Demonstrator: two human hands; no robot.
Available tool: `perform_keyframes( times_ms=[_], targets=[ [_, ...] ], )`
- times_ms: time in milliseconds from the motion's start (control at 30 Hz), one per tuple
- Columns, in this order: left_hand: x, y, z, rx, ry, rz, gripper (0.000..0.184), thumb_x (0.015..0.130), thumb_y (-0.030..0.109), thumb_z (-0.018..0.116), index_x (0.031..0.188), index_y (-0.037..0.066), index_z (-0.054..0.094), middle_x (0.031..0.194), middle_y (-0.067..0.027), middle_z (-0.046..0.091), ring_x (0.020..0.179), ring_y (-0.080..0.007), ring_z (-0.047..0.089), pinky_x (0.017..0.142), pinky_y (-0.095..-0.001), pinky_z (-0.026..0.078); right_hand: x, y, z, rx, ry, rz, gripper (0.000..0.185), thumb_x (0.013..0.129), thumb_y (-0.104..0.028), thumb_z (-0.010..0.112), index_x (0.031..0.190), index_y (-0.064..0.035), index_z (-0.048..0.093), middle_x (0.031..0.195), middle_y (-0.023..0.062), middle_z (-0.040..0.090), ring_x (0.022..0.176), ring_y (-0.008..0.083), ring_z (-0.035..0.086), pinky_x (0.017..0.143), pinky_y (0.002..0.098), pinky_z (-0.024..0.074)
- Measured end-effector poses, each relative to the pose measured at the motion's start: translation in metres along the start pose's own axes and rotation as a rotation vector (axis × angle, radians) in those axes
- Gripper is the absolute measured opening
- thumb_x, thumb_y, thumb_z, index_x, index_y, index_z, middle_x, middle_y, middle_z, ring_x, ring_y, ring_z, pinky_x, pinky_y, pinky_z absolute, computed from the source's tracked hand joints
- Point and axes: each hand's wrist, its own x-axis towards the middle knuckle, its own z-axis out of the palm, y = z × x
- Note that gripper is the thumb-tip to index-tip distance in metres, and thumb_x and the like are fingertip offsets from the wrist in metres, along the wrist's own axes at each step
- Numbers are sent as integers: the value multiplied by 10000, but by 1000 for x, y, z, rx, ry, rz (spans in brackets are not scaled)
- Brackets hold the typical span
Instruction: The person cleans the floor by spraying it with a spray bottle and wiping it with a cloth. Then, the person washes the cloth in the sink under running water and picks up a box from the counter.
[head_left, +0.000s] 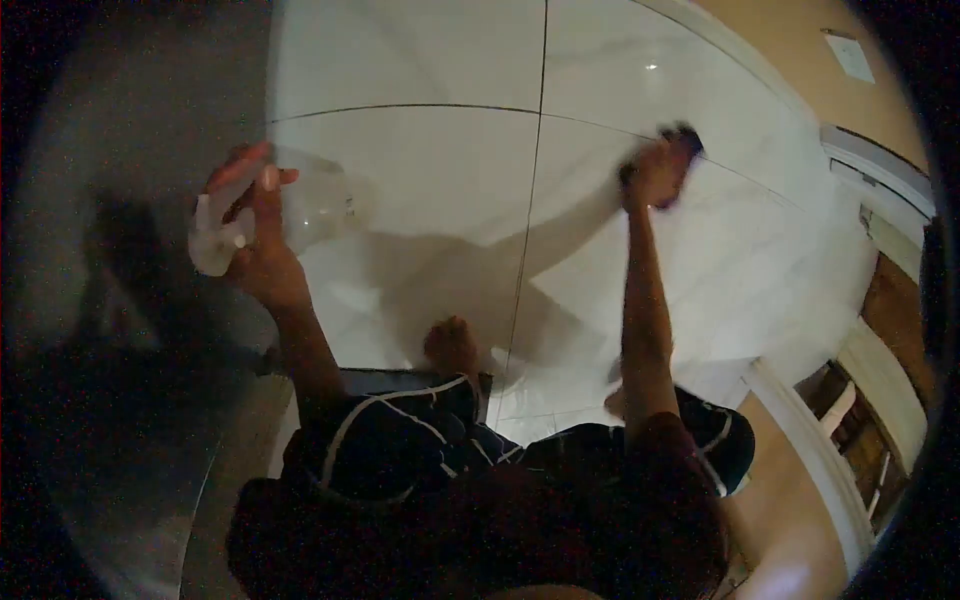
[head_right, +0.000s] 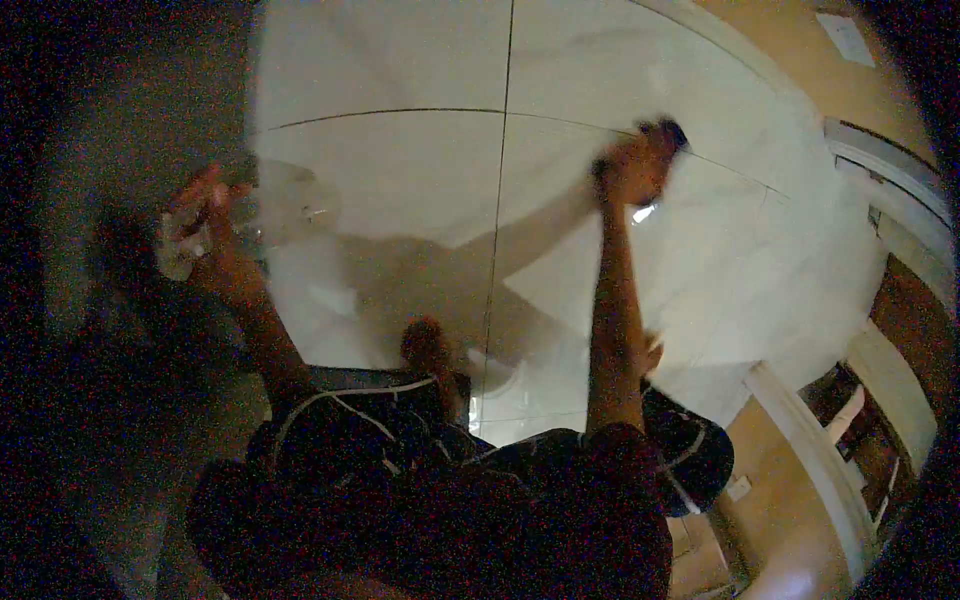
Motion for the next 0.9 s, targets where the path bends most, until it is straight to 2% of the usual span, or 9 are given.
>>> perform_keyframes(
  times_ms=[100,200,300,333,433,633,700,767,900],
  targets=[
    [-13,-3,-2,127,-4,-61,153,801,70,580,912,-35,574,937,-168,592,749,-230,598,674,-322,489,30,-72,169,-1062,-342,-417,345,802,-200,462,1132,-118,520,1204,107,465,1137,288,391,965,461,273],
    [-16,-7,0,157,13,-7,166,801,68,574,932,-34,570,954,-163,588,765,-230,596,674,-320,491,18,-249,252,7,-516,-76,630,726,-564,517,1152,-100,516,1284,158,390,1217,343,289,986,570,162],
    [-18,-4,-1,190,16,37,181,800,66,568,953,-32,565,971,-158,583,782,-229,594,674,-317,494,-51,-297,285,38,-574,-581,368,749,-412,560,1049,-200,583,1211,64,471,1175,309,362,933,566,247],
    [-23,1,-1,218,17,57,187,799,65,566,960,-31,564,976,-157,582,787,-229,594,673,-317,494,-72,-287,279,25,-419,-710,226,781,-344,551,971,-243,621,1168,-9,507,1142,284,394,872,548,326],
    [-29,14,-13,272,29,98,203,799,62,560,980,-29,559,994,-152,578,804,-229,592,673,-314,497,-49,-244,227,29,-591,-775,312,811,-277,483,1109,-215,549,1223,52,476,1174,301,372,957,576,232],
    [-32,54,-69,405,54,179,239,797,58,547,1021,-26,550,1028,-142,569,836,-228,588,673,-310,502,89,-93,70,-412,-380,-485,279,708,-190,561,973,-263,611,998,32,572,923,259,547,730,463,442],
    [-41,72,-94,467,75,201,251,796,56,543,1034,-24,547,1039,-138,567,847,-228,587,673,-308,504,115,-64,-11,-615,-570,-45,518,527,-60,704,1017,-156,564,1008,88,581,945,270,546,820,390,440],
    [-65,93,-112,524,99,222,264,796,55,539,1048,-23,544,1050,-135,564,858,-228,585,672,-307,505,112,58,-80,-546,-247,-168,298,767,-192,494,1045,-242,588,1067,26,562,902,264,554,731,425,456],
    [-96,118,-154,641,129,271,290,794,52,531,1075,-21,538,1073,-128,558,880,-227,583,672,-304,509,62,200,-210,-985,17,-134,333,834,-299,439,1124,-159,526,1204,68,480,1014,253,485,795,392,420]
  ],
)
